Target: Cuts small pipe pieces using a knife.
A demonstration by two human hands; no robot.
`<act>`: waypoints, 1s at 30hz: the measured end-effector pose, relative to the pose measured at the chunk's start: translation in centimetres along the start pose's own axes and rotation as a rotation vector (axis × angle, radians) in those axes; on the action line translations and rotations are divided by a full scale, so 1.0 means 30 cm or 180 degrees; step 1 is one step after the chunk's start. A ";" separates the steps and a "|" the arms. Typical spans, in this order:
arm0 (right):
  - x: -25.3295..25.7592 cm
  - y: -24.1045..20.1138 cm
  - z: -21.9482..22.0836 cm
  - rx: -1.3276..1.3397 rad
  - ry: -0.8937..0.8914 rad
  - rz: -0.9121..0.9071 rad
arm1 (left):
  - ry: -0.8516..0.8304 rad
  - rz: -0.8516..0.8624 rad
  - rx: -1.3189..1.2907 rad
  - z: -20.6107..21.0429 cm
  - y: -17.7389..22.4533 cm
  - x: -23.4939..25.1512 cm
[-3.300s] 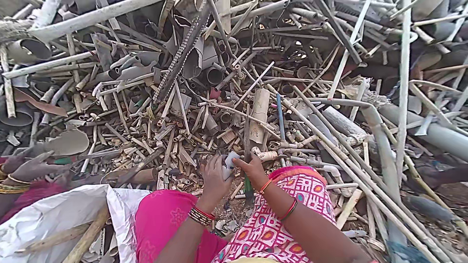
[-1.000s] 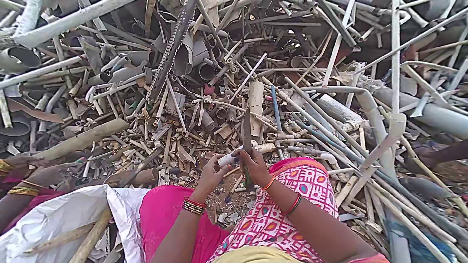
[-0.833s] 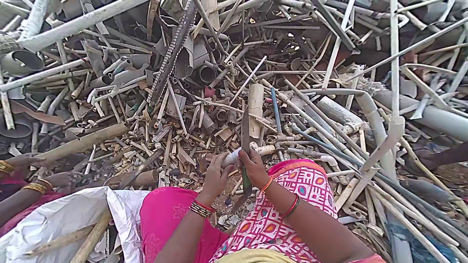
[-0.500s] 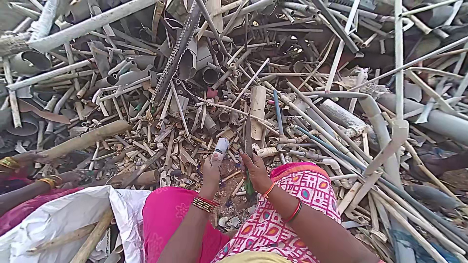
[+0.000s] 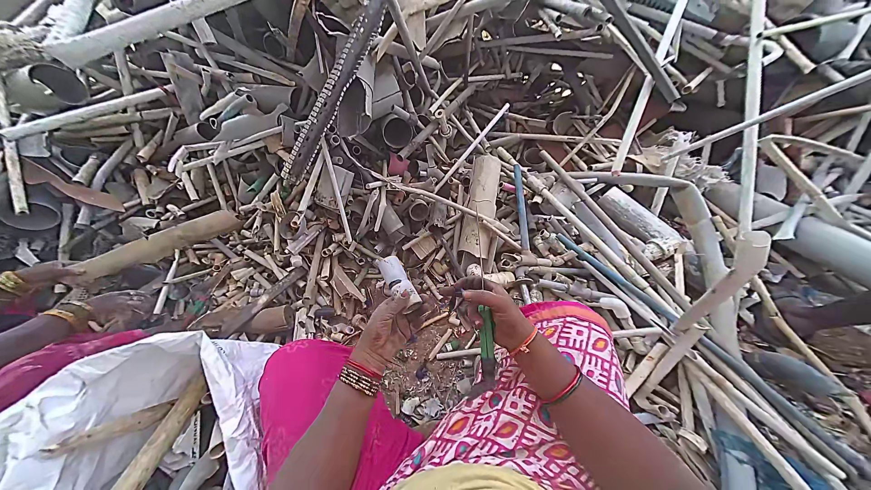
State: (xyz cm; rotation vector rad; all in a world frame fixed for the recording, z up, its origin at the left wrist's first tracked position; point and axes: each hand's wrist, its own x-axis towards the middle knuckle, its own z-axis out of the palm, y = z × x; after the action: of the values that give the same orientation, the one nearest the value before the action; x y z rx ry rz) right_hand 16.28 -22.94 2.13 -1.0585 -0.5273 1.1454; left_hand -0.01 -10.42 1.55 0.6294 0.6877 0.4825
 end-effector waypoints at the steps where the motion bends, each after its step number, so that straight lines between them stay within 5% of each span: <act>1: 0.004 0.004 0.003 0.0059 -0.0023 -0.0037 | 0.0002 -0.0032 0.0030 0.004 -0.013 -0.001; 9: 0.027 0.049 -0.005 0.0495 -0.0517 0.0026 | -0.0393 0.0113 0.0390 -0.005 -0.055 -0.018; 21: 0.028 -0.003 0.019 -0.0945 0.0231 0.0340 | -0.0340 -0.0064 0.0236 0.061 -0.084 -0.024; 26: 0.041 -0.056 -0.005 -0.1059 0.1000 0.0311 | -0.0001 0.0190 0.1291 0.032 -0.009 -0.028; 30: 0.040 -0.069 -0.034 -0.1351 0.1067 -0.0051 | 0.0317 0.0761 0.2242 0.029 -0.018 -0.005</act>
State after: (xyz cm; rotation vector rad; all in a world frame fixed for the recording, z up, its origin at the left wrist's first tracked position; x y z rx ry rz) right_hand 18.50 -22.33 3.30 -1.5756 -0.5205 0.8322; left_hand 0.62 -11.22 1.78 1.3680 0.8867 0.4913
